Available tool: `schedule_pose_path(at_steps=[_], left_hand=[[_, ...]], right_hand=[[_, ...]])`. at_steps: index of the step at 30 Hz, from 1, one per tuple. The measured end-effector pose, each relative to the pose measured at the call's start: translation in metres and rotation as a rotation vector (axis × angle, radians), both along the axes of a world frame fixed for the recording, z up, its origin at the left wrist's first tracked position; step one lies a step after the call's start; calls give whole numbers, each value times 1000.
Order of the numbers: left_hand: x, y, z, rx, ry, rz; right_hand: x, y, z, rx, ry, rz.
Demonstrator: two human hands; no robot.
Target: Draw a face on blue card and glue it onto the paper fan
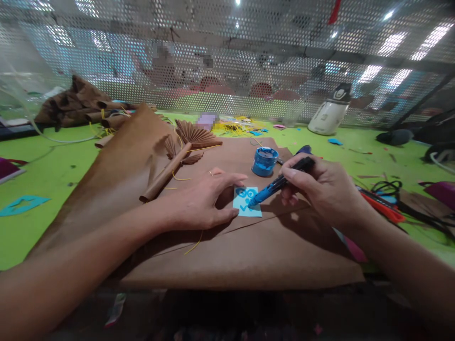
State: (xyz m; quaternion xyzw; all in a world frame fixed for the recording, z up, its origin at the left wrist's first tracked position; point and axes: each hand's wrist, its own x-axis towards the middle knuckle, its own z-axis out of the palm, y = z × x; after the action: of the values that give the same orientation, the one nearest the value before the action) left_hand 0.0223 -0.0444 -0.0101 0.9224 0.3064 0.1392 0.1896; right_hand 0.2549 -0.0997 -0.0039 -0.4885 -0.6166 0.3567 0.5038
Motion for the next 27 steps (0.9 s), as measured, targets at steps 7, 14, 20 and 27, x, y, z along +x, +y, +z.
schedule_pose_path(at_steps=[7,14,20,27], left_hand=[[0,0,1,22,52,-9],[1,1,0,27,46,-14],[2,1,-1,34,34,-21],[1,-1,2,18,56,-8]], right_hand=[[3,-1,0,-5,9,20],[5,-2,-1,31,-9,-2],[3,-2,-2,20,0,25],[4,-3,1,21,-61,4]])
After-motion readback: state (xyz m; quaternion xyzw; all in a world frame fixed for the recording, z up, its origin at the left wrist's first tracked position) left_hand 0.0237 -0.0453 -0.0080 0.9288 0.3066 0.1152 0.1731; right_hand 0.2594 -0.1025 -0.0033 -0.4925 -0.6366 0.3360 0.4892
